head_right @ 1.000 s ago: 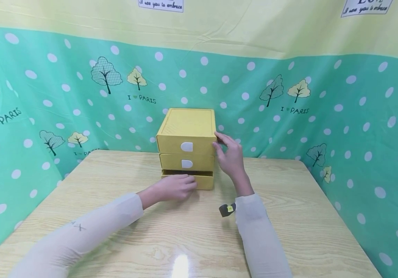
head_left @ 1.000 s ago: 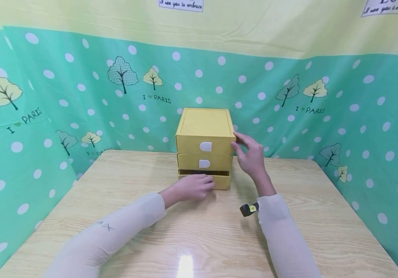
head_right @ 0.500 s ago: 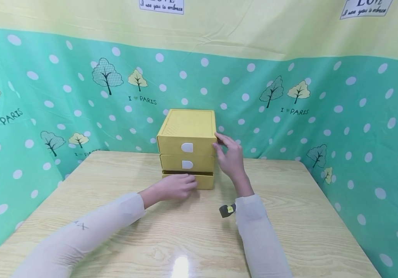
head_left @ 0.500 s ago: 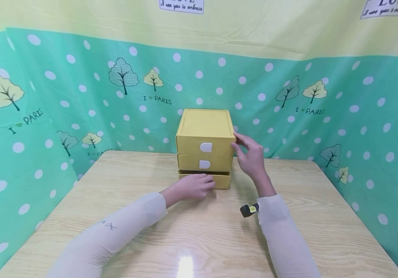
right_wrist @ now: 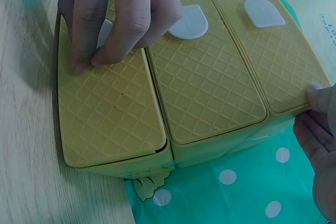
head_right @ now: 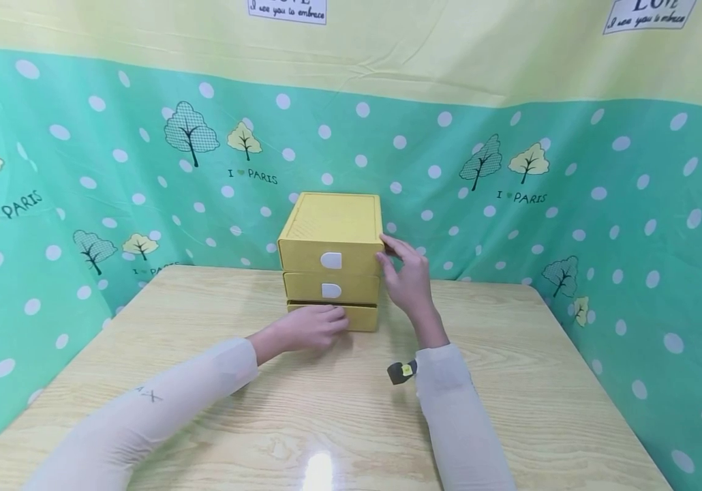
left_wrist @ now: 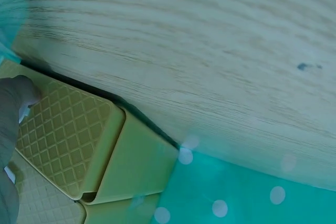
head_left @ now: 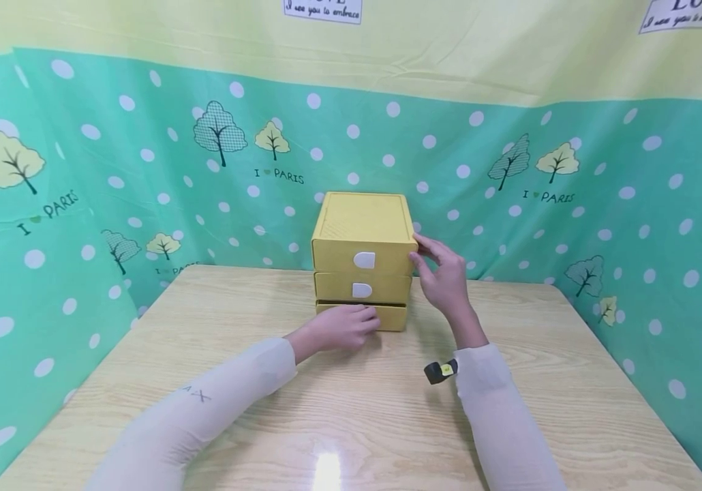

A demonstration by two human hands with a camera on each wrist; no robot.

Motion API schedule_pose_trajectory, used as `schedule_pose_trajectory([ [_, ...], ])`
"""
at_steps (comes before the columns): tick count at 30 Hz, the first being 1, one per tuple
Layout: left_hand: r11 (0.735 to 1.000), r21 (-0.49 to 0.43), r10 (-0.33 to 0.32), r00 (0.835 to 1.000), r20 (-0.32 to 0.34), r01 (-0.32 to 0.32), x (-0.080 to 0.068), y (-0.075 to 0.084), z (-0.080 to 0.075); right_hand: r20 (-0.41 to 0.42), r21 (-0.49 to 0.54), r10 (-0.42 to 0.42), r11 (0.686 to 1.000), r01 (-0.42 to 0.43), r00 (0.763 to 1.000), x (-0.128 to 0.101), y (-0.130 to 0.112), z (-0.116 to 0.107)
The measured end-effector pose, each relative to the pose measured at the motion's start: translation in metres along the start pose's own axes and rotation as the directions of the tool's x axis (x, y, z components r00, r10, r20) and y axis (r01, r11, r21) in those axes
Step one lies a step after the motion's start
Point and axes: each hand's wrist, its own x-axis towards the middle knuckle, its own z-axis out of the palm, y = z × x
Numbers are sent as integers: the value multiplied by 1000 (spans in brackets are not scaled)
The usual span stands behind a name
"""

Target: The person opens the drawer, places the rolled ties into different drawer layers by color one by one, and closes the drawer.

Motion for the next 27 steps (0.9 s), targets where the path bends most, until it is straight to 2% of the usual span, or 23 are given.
schedule_pose_trajectory([
  [27, 1000, 18, -12, 1000, -16, 12, 0, -3, 10, 2, -3, 9, 1000, -9, 1000, 0, -2, 0],
])
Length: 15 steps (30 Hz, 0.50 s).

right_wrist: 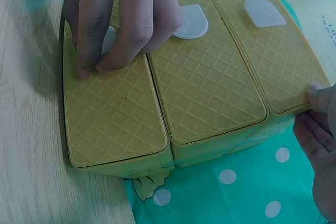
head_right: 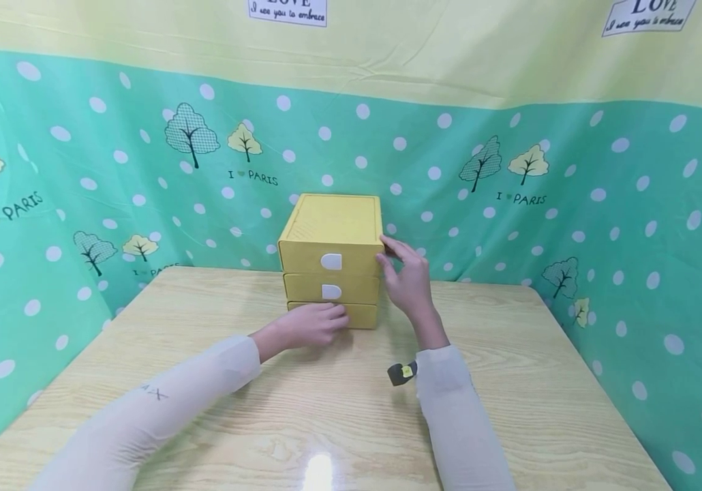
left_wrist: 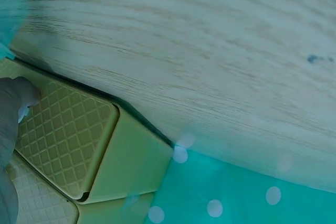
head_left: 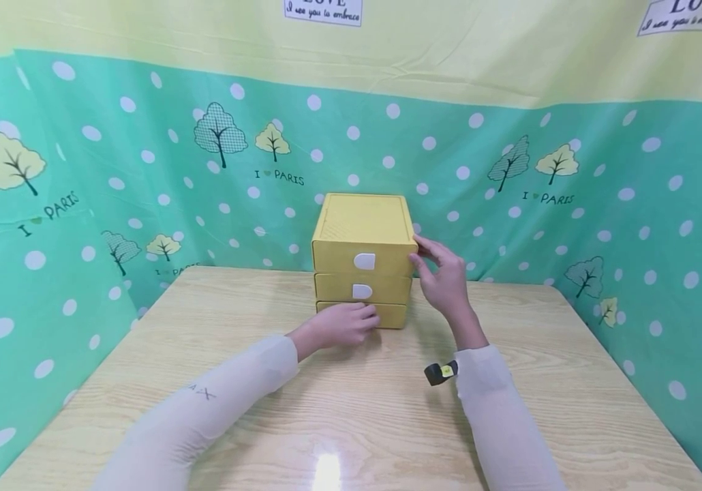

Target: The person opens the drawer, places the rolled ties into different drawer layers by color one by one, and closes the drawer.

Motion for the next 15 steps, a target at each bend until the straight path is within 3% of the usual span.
schedule_pose_trajectory([
  [10, 999, -31, -18, 998, 64, 20, 5, 0, -3, 5, -6, 7, 1000, -7, 1000, -1, 3, -3],
  [15, 993, -91, -70, 993, 94, 79, 3, 1, -11, -2, -39, 11, 999, -11, 1000, -5, 2, -1],
])
